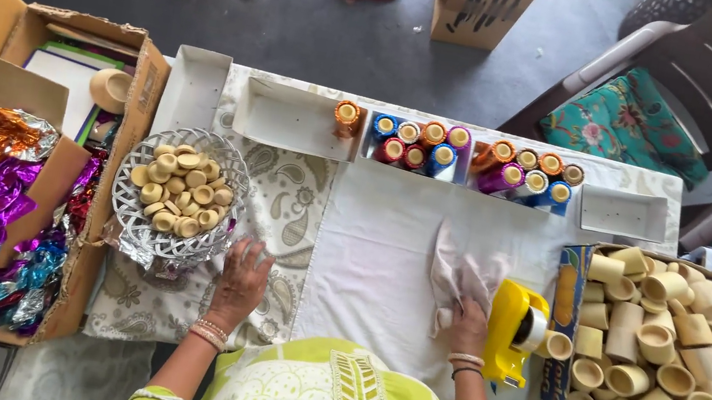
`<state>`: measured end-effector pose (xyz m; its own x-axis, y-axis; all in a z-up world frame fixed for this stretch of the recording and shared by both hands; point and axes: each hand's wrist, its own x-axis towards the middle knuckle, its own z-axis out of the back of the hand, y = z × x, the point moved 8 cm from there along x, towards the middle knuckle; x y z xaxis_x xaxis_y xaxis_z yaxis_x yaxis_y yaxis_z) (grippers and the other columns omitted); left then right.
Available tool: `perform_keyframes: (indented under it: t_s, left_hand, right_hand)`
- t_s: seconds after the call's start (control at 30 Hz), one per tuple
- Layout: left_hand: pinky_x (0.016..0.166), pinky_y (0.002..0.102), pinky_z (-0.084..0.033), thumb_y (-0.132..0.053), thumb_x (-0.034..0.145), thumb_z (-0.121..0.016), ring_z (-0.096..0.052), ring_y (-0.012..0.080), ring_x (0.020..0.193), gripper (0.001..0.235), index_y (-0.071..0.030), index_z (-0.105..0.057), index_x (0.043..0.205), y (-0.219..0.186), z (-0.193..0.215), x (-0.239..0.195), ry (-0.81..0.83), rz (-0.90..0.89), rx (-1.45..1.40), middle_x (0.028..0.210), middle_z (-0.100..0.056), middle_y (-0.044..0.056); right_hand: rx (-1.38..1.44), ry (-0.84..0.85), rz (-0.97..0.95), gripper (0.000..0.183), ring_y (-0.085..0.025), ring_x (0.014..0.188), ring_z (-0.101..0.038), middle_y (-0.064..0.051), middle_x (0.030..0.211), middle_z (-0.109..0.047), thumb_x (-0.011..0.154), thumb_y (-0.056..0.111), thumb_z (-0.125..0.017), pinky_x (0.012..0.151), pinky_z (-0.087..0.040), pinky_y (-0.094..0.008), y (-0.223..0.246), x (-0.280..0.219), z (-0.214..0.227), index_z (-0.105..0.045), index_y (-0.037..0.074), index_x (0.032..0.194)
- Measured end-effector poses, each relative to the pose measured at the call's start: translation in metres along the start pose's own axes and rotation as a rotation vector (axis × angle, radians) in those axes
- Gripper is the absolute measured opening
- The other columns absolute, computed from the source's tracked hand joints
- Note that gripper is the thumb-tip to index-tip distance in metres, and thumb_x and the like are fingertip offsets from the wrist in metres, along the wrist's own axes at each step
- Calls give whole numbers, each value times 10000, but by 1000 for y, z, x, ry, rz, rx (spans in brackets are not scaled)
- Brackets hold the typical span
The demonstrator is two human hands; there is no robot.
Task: The person wraps small wooden cups in shiny metallic foil, securing the ends with tape. They place the finished wrapped cups into a white tray and continue the process with different colored foils.
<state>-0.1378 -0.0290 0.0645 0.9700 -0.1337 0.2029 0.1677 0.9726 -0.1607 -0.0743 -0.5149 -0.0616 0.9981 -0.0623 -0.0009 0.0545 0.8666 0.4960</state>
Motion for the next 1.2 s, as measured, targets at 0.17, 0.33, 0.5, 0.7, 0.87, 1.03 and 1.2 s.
perform_keyframes:
  t_s: [0.17,0.33,0.5,0.7,0.87,1.03,1.2]
  left_hand:
    - [1158,492,-357,-93,789,-707,-470,338,1291,254,-112,-700,1042,-9,14,-9,20,-61,-36,1228,-576,116]
    - [1120,516,-364,-118,746,-719,-491,359,1264,256,-88,-711,1000,22,56,-19,-28,80,36,1192,-611,135]
    - [1105,461,-435,-55,887,-673,-533,335,1261,189,-34,-710,1070,90,102,-38,-336,275,95,1173,-632,124]
    - [1078,467,-454,-36,898,-667,-573,342,1164,124,-54,-693,1017,181,185,-69,-649,547,-41,1065,-658,120]
    - [944,456,-494,-17,962,-652,-617,319,1028,102,-46,-691,1051,256,222,-104,-842,701,-9,1022,-666,111]
    - [797,405,-526,-20,1011,-583,-632,266,902,140,-49,-672,1115,295,237,-116,-906,841,-169,1042,-665,96]
    - [906,436,-523,-51,1055,-597,-626,284,1015,80,-43,-642,1121,276,286,-93,-934,581,89,1068,-674,98]
  right_hand:
    - [84,-98,-200,257,-366,873,-624,-196,903,-658,1036,317,-664,779,-488,-464,-14,-9,22,-695,74,960]
    - [205,-226,42,252,-345,863,-588,-143,866,-630,951,289,-699,799,-458,-454,2,-3,25,-693,52,864]
    - [-229,45,227,388,-387,1135,-573,-119,1145,-666,747,399,-763,960,-450,-527,20,-14,-15,-740,168,1057]
    - [-396,301,50,472,-367,1254,-558,1,1336,-671,847,588,-665,1070,-397,-634,-40,0,-71,-722,259,1180]
    - [-400,291,-17,559,-395,1293,-506,-24,1393,-629,817,596,-672,1052,-352,-687,-69,8,-91,-682,276,1275]
    - [-472,296,-83,538,-418,1317,-473,-13,1406,-623,835,602,-666,1084,-340,-672,-79,6,-96,-689,289,1272]
    - [-550,154,55,586,-261,1174,-641,-48,1261,-679,808,652,-648,1047,-427,-492,-82,6,-101,-667,271,1253]
